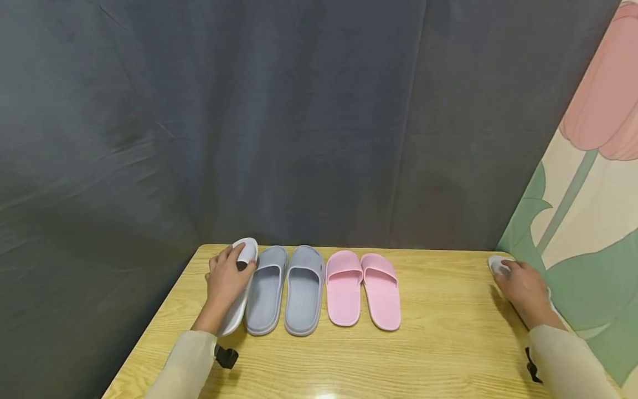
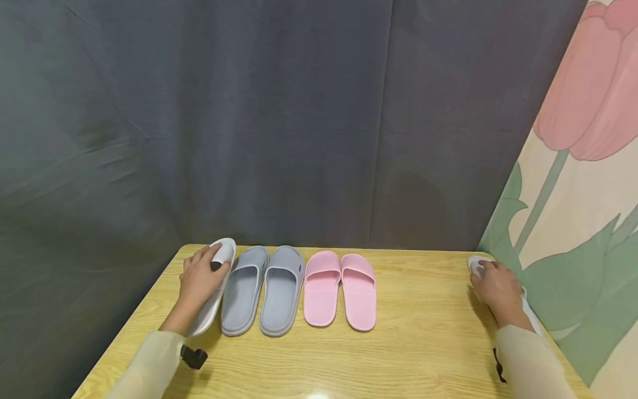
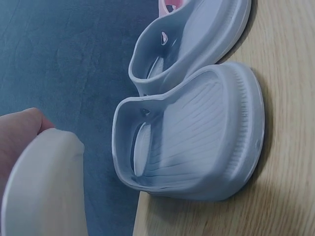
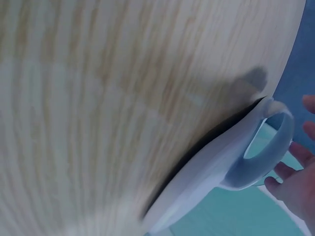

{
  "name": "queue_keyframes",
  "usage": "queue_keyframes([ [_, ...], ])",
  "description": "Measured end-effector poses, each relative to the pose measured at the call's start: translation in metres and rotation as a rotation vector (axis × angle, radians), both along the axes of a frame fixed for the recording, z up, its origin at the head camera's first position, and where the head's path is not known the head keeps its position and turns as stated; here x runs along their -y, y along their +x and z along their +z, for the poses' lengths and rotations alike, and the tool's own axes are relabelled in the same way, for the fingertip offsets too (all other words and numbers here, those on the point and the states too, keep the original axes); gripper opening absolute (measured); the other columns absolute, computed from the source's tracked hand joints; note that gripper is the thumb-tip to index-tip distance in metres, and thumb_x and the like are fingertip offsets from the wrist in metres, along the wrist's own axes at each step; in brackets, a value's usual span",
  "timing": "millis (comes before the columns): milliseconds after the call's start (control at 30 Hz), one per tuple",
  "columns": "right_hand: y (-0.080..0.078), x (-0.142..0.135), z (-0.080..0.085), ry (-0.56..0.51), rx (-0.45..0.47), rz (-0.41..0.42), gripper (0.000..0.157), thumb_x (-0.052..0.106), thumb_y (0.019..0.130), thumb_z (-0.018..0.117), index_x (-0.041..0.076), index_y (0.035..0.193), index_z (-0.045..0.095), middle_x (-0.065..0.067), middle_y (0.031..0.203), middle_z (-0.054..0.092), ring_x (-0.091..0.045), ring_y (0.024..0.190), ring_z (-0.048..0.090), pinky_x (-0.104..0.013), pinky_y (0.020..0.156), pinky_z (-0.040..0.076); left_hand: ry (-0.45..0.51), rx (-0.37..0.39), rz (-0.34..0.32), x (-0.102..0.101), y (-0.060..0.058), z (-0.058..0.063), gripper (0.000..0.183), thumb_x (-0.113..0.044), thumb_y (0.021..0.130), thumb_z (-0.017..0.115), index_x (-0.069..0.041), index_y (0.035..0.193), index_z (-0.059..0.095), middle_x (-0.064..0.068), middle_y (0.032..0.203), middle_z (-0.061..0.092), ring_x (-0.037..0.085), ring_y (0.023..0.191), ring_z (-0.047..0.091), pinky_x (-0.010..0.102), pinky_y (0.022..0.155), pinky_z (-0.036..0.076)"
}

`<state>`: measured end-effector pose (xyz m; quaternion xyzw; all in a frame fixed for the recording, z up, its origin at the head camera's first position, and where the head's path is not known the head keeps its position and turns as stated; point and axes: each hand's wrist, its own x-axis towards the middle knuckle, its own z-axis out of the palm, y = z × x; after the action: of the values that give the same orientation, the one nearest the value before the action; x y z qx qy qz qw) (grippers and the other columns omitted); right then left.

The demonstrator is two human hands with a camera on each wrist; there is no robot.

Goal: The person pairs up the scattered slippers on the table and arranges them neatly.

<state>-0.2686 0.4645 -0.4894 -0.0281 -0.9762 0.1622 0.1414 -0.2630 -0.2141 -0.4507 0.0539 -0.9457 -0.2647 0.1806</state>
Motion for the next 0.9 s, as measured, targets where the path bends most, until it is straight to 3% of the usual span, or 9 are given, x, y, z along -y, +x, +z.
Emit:
queue_keyframes([
  [367, 0.003, -0.012, -0.006, 0.002, 0.003, 0.013, 0.047, 0.02, 0.097, 0.057, -0.013, 0.128, 0.049, -0.046, 0.126, 0.04, -0.068, 0.11, 0.037, -0.074, 0.088, 0.03, 0.011, 0.006, -0.004, -0.004, 0.001, 0.003, 0.065, -0.046, 0.093, 0.061, -0.02, 0.151, 0.048, 0.019, 0.156, 0.039, 0.047, 0.136, 0.034, 0.071, 0.093, 0.034],
  [900, 0.004, -0.018, -0.012, 0.002, 0.105, 0.006, 0.068, 0.034, 0.101, 0.055, -0.007, 0.149, 0.032, -0.044, 0.141, 0.027, -0.07, 0.122, 0.023, -0.079, 0.095, 0.021, 0.007, 0.02, -0.001, -0.01, 0.0, 0.002, 0.065, -0.045, 0.093, 0.061, -0.02, 0.151, 0.048, 0.019, 0.156, 0.038, 0.046, 0.137, 0.033, 0.071, 0.094, 0.036],
])
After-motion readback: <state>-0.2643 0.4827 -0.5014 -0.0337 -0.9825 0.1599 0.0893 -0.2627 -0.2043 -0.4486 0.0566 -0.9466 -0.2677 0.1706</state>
